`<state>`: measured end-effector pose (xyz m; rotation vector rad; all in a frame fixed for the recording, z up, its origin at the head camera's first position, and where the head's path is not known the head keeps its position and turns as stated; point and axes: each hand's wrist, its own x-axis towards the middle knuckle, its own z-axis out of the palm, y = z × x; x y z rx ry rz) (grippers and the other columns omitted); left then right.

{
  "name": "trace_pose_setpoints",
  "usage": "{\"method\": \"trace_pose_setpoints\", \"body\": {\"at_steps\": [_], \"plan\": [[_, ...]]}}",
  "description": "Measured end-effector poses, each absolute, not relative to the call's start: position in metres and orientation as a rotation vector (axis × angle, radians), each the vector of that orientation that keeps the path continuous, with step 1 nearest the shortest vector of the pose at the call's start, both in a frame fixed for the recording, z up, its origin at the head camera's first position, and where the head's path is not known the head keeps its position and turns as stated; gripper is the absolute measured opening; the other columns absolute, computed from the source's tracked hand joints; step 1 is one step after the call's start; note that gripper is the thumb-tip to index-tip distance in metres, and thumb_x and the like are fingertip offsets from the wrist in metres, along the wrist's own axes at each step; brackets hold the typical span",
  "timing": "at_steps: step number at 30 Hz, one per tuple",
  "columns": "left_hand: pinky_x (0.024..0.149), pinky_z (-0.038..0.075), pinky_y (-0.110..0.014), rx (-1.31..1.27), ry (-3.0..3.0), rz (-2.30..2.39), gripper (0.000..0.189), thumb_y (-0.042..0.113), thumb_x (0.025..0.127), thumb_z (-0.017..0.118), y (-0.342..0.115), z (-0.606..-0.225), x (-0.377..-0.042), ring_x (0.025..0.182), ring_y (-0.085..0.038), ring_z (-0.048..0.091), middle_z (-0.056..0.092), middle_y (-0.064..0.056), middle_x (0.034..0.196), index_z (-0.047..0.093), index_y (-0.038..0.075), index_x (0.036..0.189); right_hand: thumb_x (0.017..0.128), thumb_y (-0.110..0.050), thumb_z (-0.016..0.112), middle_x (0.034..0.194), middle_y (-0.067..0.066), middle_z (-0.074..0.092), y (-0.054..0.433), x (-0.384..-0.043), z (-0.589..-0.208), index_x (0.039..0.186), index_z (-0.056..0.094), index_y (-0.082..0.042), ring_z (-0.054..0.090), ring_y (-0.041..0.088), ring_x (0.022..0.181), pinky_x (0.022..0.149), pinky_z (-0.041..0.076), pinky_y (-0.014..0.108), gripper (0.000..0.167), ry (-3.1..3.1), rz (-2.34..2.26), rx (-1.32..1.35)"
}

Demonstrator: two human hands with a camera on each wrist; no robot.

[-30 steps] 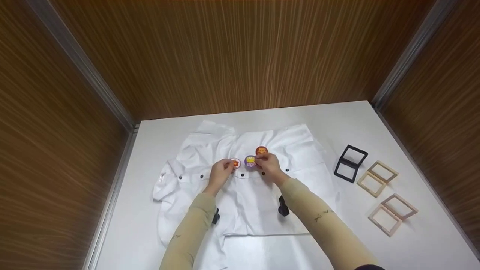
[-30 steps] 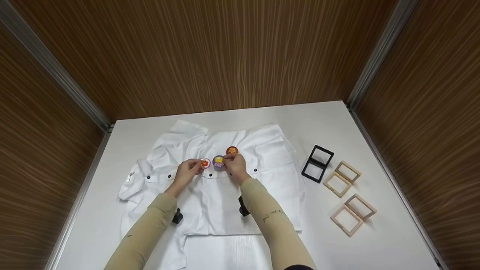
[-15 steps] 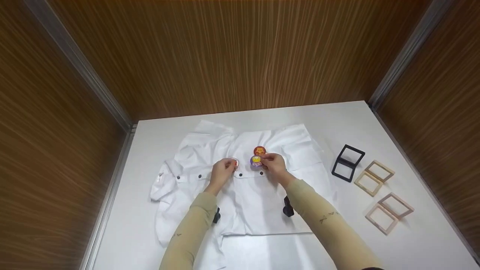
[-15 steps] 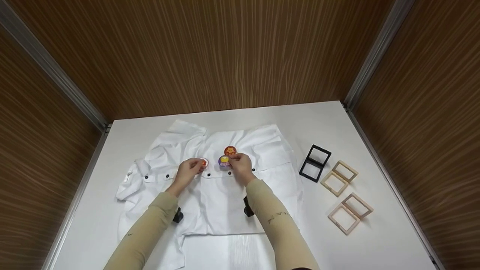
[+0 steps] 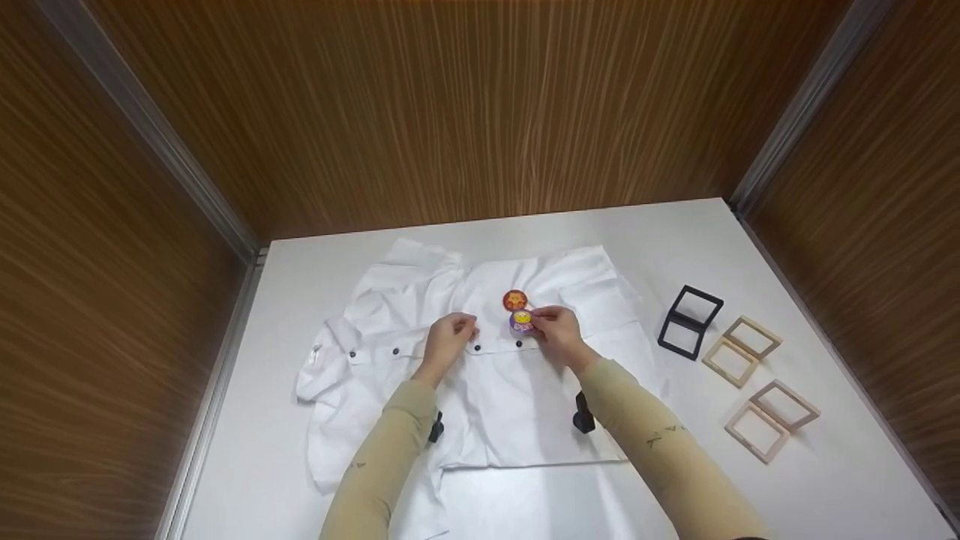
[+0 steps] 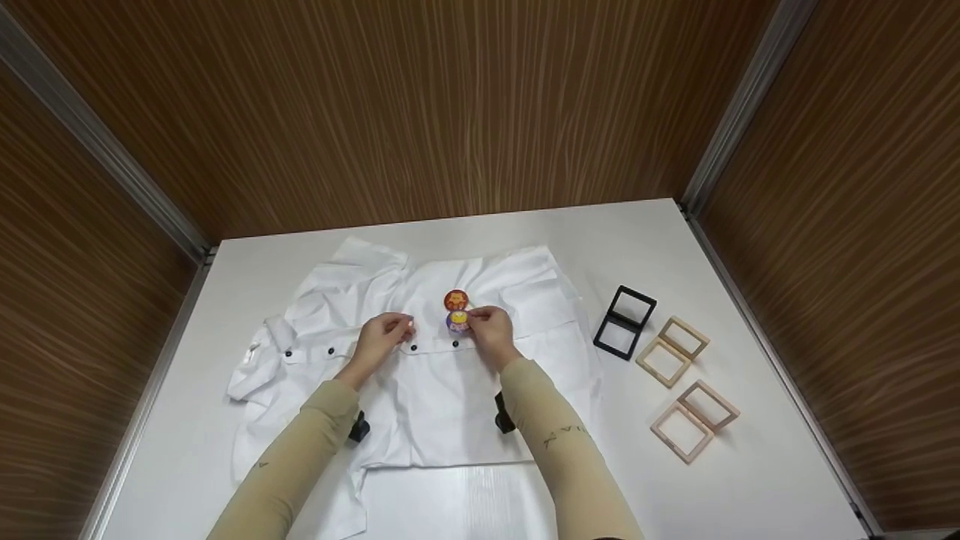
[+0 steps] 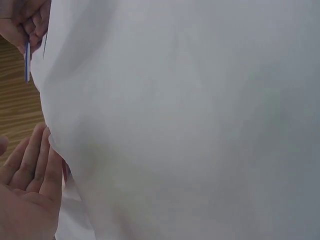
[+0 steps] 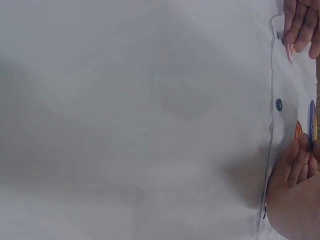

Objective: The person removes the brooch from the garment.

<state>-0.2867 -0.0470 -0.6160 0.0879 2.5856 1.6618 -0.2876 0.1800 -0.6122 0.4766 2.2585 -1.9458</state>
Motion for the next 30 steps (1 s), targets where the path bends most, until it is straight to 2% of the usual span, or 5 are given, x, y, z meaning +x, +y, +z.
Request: {"method": "trace_pose_setpoints", "body": {"at_steps": [7,13,18,24,30], "plan": [[0.085,0.062,-0.029,0.14,2.555,1.675,0.026,0.015,0.107,0.061,-0.041,-0.616,-0.285,0.096,-0.025,0.076,0.08,-0.017,0.103,0.075,-0.003,0.119,0.102,-0.001,0.064,0.091,0.006,0.069,0.189,-0.285,-0.61,0.119,0.066,0.013,0.064,0.009,0.076,0.069,0.056,0.018,0.022,2.26,-1.964,0.512],[0.077,0.06,-0.025,0.131,2.55,1.634,0.027,0.017,0.108,0.061,-0.035,-0.612,-0.283,0.095,-0.027,0.077,0.08,-0.017,0.103,0.075,-0.003,0.12,0.101,0.002,0.064,0.082,0.002,0.068,0.199,-0.283,-0.608,0.119,0.065,0.016,0.06,0.005,0.067,0.063,0.054,0.017,0.022,2.227,-2.015,0.517],[0.074,0.059,-0.023,0.162,2.559,1.618,0.029,0.02,0.109,0.061,-0.03,-0.613,-0.285,0.093,-0.024,0.076,0.08,-0.016,0.103,0.075,-0.003,0.12,0.102,0.001,0.064,0.084,0.002,0.069,0.208,-0.28,-0.604,0.121,0.065,0.016,0.062,0.006,0.069,0.065,0.056,0.017,0.024,2.248,-1.998,0.538],[0.082,0.063,-0.029,0.206,2.555,1.635,0.029,0.018,0.108,0.062,-0.021,-0.615,-0.286,0.096,-0.028,0.078,0.081,-0.018,0.102,0.075,-0.005,0.119,0.102,0.0,0.064,0.085,0.004,0.07,0.215,-0.276,-0.599,0.12,0.066,0.016,0.062,0.007,0.069,0.066,0.056,0.02,0.024,2.291,-1.99,0.55],[0.088,0.063,-0.031,0.201,2.542,1.623,0.028,0.019,0.109,0.061,-0.012,-0.615,-0.284,0.097,-0.025,0.077,0.08,-0.015,0.102,0.075,-0.003,0.119,0.101,0.0,0.065,0.087,0.005,0.071,0.223,-0.271,-0.595,0.121,0.065,0.017,0.063,0.007,0.069,0.068,0.057,0.02,0.026,2.253,-2.04,0.574]]}}
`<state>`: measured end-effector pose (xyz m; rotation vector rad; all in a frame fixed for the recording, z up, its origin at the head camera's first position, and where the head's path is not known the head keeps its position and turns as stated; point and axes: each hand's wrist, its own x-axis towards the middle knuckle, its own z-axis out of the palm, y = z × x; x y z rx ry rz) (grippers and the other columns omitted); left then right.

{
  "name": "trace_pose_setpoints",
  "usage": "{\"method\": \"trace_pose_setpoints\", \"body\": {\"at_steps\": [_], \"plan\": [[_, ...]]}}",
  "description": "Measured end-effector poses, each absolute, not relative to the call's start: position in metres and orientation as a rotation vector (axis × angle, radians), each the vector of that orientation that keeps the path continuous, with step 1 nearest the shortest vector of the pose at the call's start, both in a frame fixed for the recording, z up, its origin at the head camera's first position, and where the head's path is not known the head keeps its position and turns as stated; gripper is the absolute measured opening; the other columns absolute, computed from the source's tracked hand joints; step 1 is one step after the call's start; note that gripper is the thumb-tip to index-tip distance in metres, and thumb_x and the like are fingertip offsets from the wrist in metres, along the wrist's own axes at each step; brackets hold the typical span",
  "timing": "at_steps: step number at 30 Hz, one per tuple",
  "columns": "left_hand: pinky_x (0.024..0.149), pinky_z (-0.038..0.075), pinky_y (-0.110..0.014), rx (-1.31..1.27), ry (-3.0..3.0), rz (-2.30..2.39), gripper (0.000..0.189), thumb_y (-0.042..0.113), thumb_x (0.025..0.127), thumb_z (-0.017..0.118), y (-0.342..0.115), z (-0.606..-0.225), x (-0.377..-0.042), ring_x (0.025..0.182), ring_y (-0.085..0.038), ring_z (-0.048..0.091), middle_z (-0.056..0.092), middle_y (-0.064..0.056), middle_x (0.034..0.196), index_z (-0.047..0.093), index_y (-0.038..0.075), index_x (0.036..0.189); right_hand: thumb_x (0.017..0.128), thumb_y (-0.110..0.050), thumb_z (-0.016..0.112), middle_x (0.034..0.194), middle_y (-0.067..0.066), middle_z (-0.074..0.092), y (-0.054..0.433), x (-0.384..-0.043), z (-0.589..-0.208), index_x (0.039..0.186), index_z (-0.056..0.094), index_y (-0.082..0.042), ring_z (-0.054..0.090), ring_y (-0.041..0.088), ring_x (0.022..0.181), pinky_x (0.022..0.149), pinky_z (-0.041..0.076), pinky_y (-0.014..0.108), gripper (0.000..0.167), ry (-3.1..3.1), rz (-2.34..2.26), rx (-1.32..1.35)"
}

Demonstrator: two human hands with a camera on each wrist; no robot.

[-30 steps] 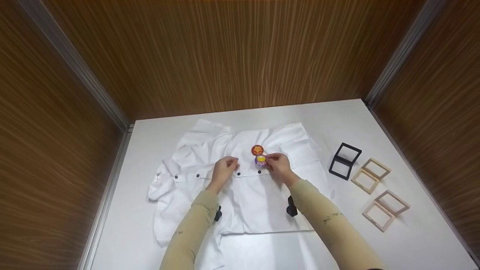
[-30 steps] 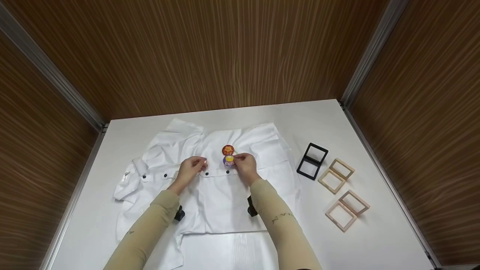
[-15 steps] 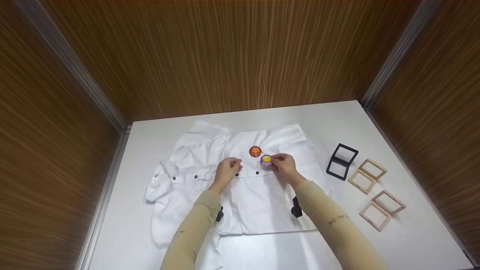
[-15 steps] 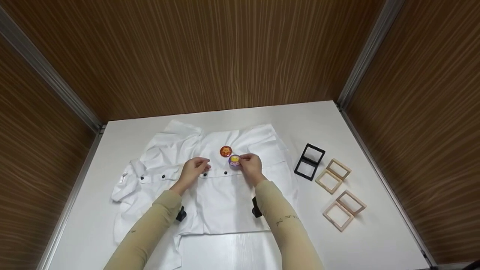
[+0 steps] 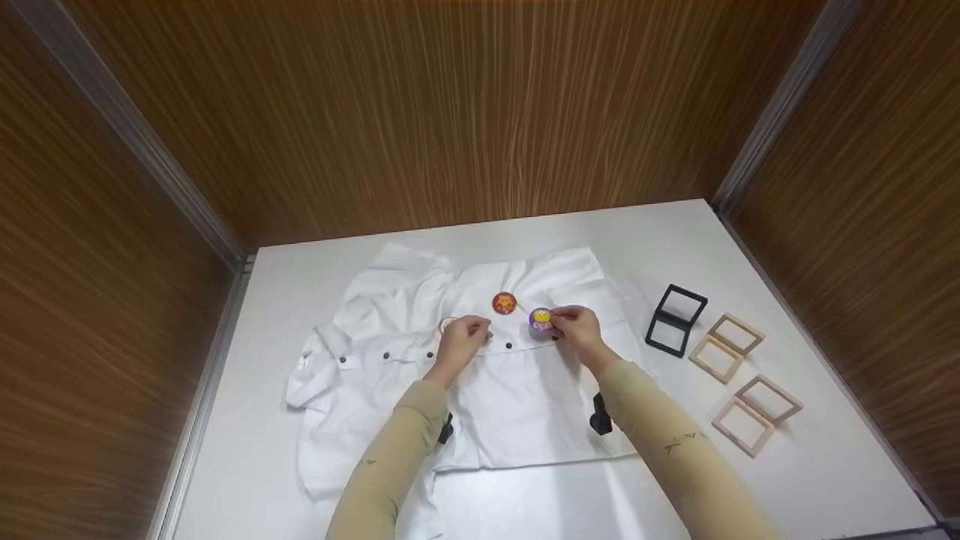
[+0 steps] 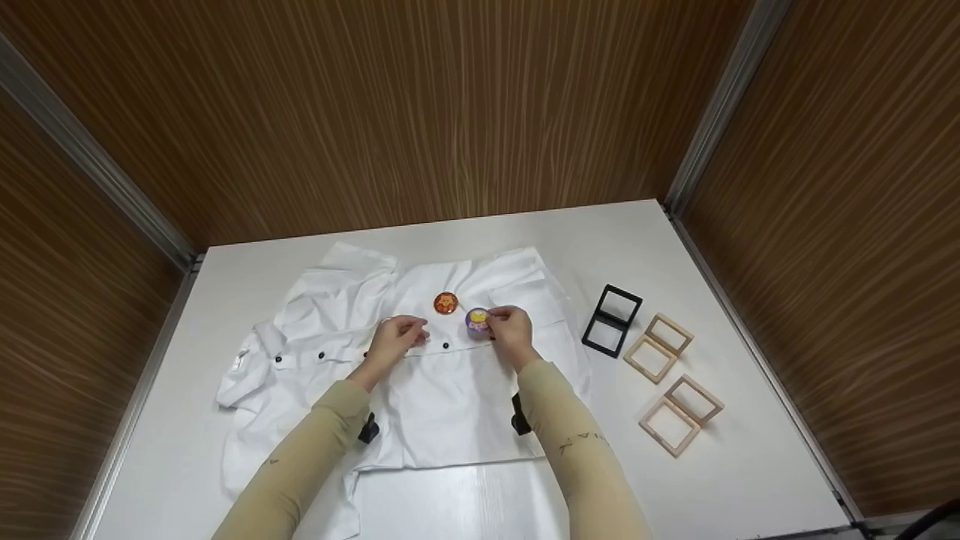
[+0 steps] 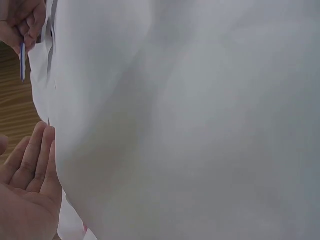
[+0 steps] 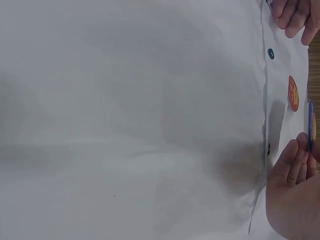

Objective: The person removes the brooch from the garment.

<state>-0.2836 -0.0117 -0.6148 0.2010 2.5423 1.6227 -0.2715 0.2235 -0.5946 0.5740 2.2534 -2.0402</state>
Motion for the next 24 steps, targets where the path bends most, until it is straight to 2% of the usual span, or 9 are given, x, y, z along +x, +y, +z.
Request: {"method": "trace_pose_setpoints", "body": {"at_steps": [10,15,21,24], "plan": [[0.083,0.062,-0.028,0.263,2.556,1.607,0.025,0.017,0.107,0.063,0.004,-0.618,-0.282,0.091,-0.021,0.076,0.08,-0.015,0.097,0.077,-0.002,0.113,0.101,0.003,0.064,0.083,0.002,0.069,0.239,-0.266,-0.598,0.121,0.063,0.018,0.064,0.005,0.071,0.068,0.057,0.017,0.025,2.227,-2.084,0.594],[0.086,0.063,-0.031,0.29,2.547,1.604,0.027,0.017,0.107,0.063,0.011,-0.619,-0.282,0.095,-0.026,0.077,0.081,-0.017,0.099,0.076,-0.005,0.116,0.101,0.002,0.064,0.08,-0.002,0.066,0.249,-0.263,-0.601,0.12,0.064,0.017,0.062,0.004,0.07,0.065,0.054,0.015,0.024,2.245,-2.069,0.62],[0.089,0.063,-0.035,0.266,2.531,1.576,0.028,0.021,0.108,0.063,0.018,-0.618,-0.279,0.097,-0.025,0.077,0.081,-0.016,0.103,0.076,-0.001,0.118,0.103,-0.002,0.064,0.096,0.005,0.068,0.257,-0.256,-0.598,0.125,0.064,0.012,0.063,0.007,0.081,0.072,0.055,0.016,0.026,2.272,-1.983,0.693],[0.09,0.062,-0.035,0.268,2.539,1.556,0.028,0.022,0.108,0.063,0.021,-0.619,-0.279,0.097,-0.024,0.077,0.081,-0.014,0.102,0.077,0.0,0.118,0.103,-0.002,0.064,0.099,0.007,0.069,0.261,-0.255,-0.598,0.126,0.065,0.013,0.062,0.007,0.081,0.072,0.055,0.016,0.027,2.291,-1.973,0.694]]}}
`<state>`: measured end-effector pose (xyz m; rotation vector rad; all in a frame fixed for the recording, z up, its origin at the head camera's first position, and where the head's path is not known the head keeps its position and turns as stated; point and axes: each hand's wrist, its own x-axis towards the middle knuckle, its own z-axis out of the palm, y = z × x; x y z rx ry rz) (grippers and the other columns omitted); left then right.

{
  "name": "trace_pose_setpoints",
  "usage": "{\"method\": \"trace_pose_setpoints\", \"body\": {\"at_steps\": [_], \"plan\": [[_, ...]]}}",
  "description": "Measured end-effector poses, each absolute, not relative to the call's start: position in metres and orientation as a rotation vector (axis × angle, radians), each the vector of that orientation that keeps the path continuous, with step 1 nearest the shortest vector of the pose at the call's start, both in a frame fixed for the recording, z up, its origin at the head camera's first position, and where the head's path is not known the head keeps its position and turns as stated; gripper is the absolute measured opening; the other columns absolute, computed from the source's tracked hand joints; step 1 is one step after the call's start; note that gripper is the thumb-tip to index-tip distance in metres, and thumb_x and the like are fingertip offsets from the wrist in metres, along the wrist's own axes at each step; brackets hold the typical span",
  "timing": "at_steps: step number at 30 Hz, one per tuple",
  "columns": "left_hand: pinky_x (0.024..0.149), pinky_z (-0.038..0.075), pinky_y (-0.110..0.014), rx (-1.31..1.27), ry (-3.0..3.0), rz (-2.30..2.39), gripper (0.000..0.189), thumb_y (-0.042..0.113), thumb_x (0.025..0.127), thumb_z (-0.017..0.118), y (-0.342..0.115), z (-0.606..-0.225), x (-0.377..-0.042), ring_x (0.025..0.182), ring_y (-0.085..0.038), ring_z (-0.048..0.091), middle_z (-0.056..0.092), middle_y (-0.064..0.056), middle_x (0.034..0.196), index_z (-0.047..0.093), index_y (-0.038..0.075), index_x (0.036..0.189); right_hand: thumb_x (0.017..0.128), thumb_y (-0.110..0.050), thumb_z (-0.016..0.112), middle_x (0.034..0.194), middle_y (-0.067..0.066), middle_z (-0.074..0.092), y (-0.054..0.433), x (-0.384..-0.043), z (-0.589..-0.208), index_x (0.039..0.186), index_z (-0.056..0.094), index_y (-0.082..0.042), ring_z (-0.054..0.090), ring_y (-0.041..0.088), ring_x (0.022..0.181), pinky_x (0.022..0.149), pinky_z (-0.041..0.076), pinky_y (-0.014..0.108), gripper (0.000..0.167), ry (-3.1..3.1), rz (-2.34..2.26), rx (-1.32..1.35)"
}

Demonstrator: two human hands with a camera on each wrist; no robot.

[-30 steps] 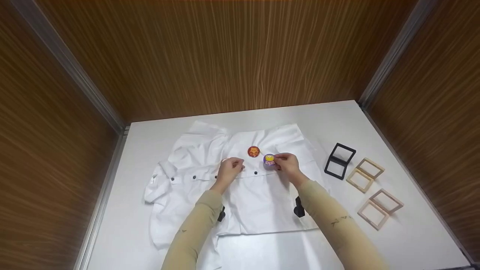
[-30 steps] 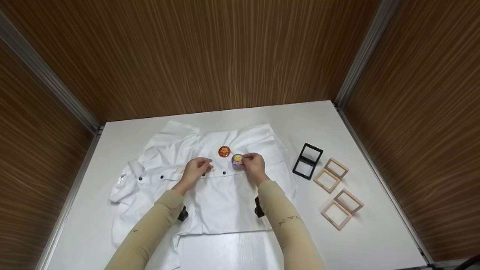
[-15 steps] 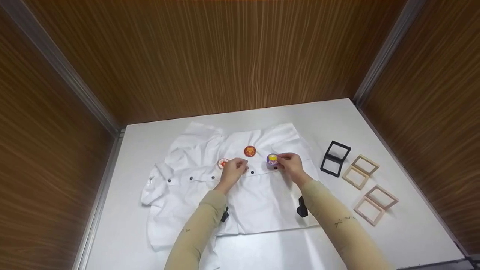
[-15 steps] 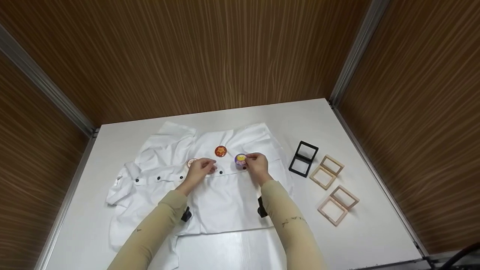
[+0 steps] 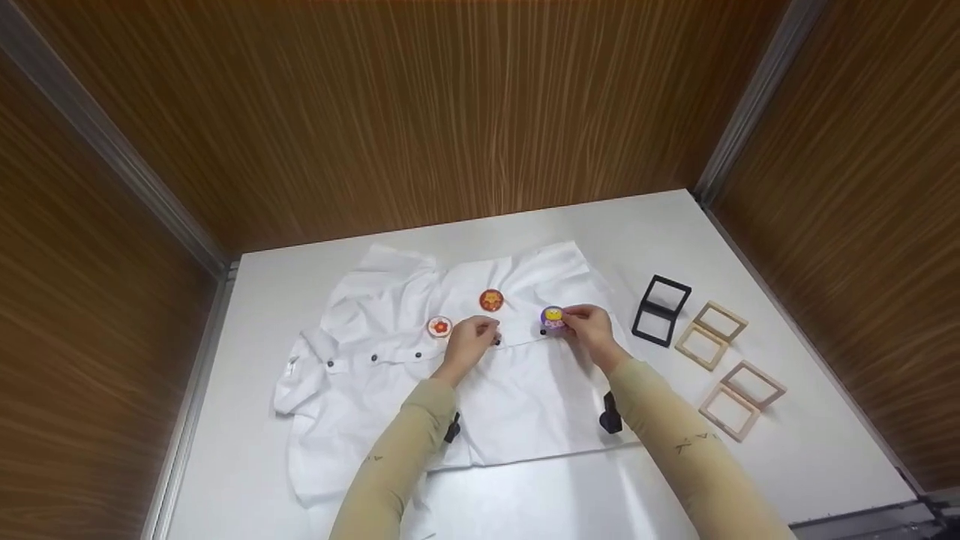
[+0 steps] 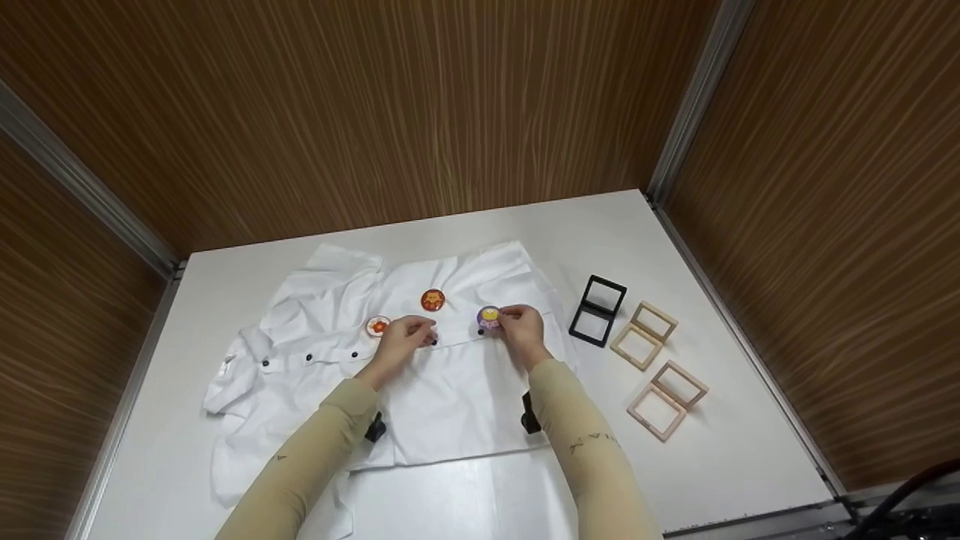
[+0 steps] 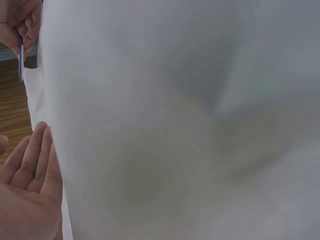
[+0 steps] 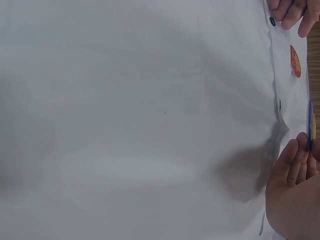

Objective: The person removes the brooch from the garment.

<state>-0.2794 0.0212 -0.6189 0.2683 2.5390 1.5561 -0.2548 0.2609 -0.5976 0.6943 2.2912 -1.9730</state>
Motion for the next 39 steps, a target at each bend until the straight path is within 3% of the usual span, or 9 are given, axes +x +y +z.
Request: {"method": "trace_pose_setpoints", "body": {"at_steps": [12,17,33,39], "plan": [[0.083,0.06,-0.027,0.334,2.521,1.559,0.027,0.021,0.108,0.062,0.031,-0.618,-0.279,0.089,-0.015,0.073,0.08,-0.012,0.097,0.077,0.0,0.114,0.101,0.005,0.063,0.087,0.002,0.07,0.277,-0.25,-0.599,0.124,0.063,0.019,0.063,0.003,0.073,0.071,0.059,0.017,0.027,2.259,-2.06,0.662],[0.081,0.06,-0.024,0.347,2.49,1.571,0.027,0.019,0.108,0.062,0.036,-0.617,-0.279,0.09,-0.018,0.074,0.08,-0.014,0.098,0.076,-0.003,0.115,0.1,0.004,0.064,0.083,0.001,0.072,0.284,-0.247,-0.598,0.125,0.061,0.021,0.065,0.003,0.07,0.071,0.06,0.018,0.029,2.255,-2.087,0.647],[0.082,0.059,-0.024,0.425,2.515,1.54,0.024,0.015,0.106,0.063,0.046,-0.621,-0.275,0.09,-0.02,0.075,0.08,-0.015,0.096,0.077,-0.003,0.114,0.1,-0.002,0.068,0.102,0.007,0.072,0.306,-0.23,-0.604,0.125,0.064,0.016,0.065,0.003,0.081,0.078,0.058,0.016,0.032,2.321,-1.954,0.648],[0.082,0.061,-0.025,0.422,2.507,1.537,0.024,0.014,0.107,0.063,0.048,-0.621,-0.275,0.091,-0.022,0.076,0.08,-0.015,0.098,0.076,-0.003,0.115,0.101,0.001,0.066,0.095,0.004,0.073,0.313,-0.225,-0.611,0.128,0.061,0.019,0.067,0.002,0.077,0.073,0.06,0.017,0.032,2.243,-2.016,0.641]]}}
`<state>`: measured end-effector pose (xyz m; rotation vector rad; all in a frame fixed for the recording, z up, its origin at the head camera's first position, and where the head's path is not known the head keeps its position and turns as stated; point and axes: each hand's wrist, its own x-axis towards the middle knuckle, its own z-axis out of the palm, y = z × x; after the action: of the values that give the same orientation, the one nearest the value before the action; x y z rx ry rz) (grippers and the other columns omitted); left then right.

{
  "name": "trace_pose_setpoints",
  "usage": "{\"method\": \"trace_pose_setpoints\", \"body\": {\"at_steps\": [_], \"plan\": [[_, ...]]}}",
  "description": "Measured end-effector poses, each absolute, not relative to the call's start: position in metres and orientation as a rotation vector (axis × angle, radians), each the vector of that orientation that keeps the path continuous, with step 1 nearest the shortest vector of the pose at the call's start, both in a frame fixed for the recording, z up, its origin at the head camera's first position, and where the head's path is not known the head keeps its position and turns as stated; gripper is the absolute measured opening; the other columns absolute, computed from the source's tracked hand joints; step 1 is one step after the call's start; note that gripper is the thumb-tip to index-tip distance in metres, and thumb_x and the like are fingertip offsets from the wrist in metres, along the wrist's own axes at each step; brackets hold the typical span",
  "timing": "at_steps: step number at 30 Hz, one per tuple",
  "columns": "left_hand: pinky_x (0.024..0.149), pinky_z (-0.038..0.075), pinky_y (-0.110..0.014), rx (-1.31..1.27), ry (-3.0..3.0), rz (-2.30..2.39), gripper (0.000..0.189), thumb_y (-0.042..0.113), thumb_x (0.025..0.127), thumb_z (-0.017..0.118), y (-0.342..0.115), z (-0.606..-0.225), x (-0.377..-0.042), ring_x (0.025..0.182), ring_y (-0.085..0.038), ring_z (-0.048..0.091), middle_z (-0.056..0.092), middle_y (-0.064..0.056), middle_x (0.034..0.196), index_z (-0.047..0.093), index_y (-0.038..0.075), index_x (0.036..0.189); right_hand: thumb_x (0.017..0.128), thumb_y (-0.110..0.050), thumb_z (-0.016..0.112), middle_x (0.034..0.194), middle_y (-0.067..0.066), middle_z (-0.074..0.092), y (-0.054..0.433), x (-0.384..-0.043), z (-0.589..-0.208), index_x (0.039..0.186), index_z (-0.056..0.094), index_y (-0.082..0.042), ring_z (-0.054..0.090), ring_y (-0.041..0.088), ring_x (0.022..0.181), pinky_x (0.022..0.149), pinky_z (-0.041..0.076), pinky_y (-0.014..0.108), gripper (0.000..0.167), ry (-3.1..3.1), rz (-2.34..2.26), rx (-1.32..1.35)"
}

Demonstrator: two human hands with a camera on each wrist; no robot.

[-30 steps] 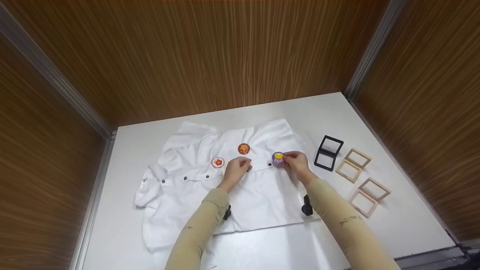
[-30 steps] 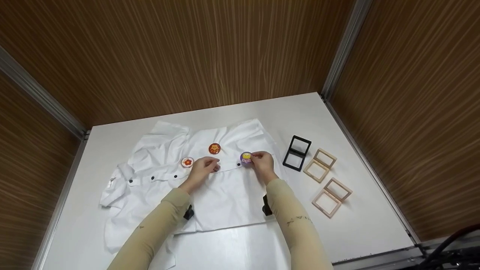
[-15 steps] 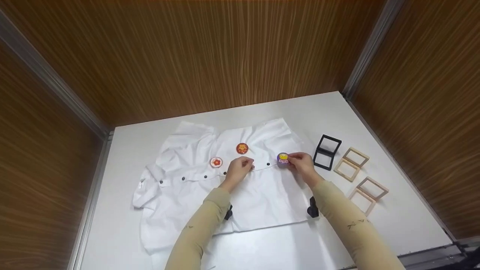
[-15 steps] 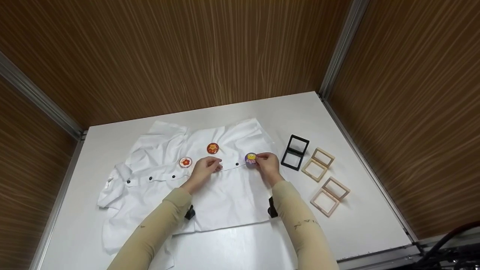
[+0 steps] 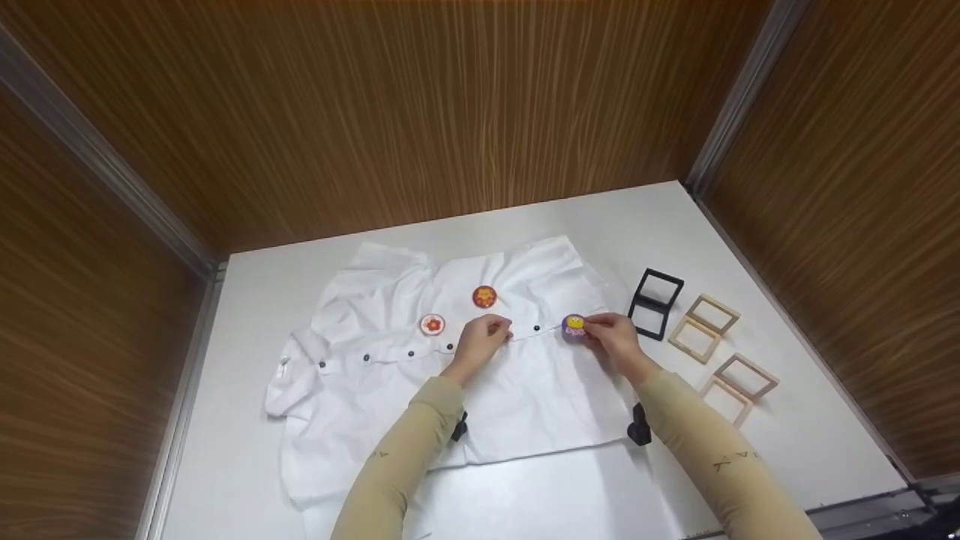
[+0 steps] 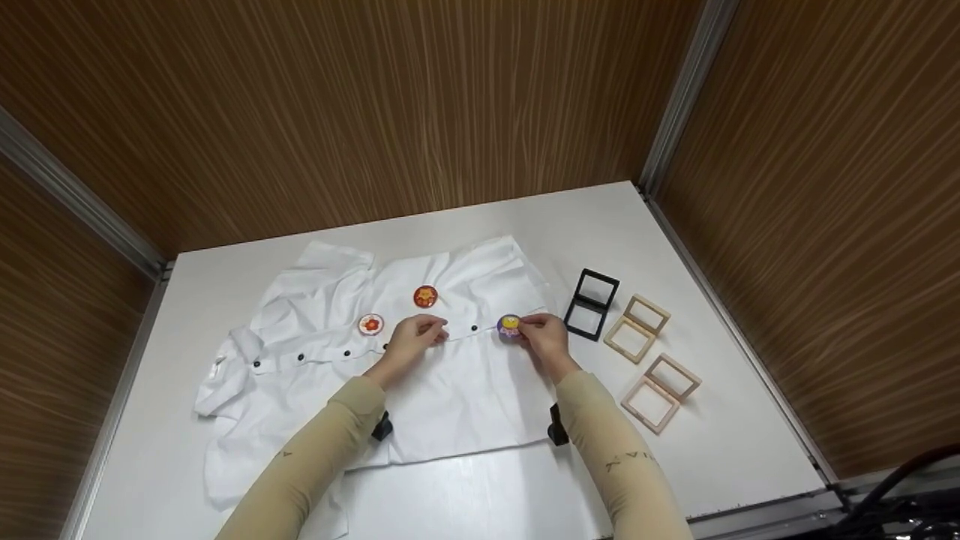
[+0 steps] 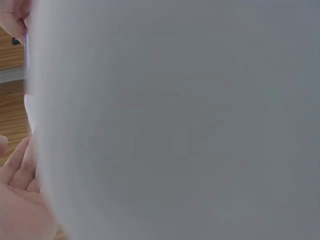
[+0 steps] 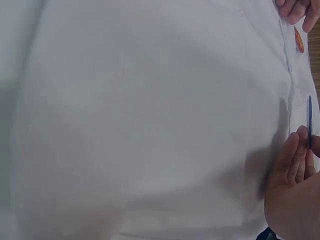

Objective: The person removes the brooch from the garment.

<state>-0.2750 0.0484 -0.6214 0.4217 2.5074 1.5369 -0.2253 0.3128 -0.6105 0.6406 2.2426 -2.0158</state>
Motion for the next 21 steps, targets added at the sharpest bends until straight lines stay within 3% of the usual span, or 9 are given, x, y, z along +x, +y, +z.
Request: {"method": "trace_pose_setpoints", "body": {"at_steps": [8,21], "plan": [[0.081,0.06,-0.022,0.431,2.467,1.564,0.025,0.015,0.107,0.062,0.054,-0.621,-0.274,0.091,-0.019,0.076,0.08,-0.016,0.099,0.076,-0.004,0.116,0.102,0.002,0.063,0.081,-0.004,0.07,0.32,-0.222,-0.612,0.128,0.057,0.021,0.068,0.003,0.07,0.069,0.061,0.018,0.033,2.141,-2.108,0.644],[0.08,0.06,-0.023,0.416,2.42,1.596,0.024,0.015,0.107,0.063,0.063,-0.621,-0.27,0.092,-0.023,0.076,0.08,-0.016,0.098,0.075,-0.004,0.115,0.102,-0.001,0.064,0.088,0.0,0.069,0.332,-0.216,-0.613,0.129,0.057,0.019,0.068,0.004,0.072,0.07,0.061,0.019,0.034,2.164,-2.065,0.691]]}}
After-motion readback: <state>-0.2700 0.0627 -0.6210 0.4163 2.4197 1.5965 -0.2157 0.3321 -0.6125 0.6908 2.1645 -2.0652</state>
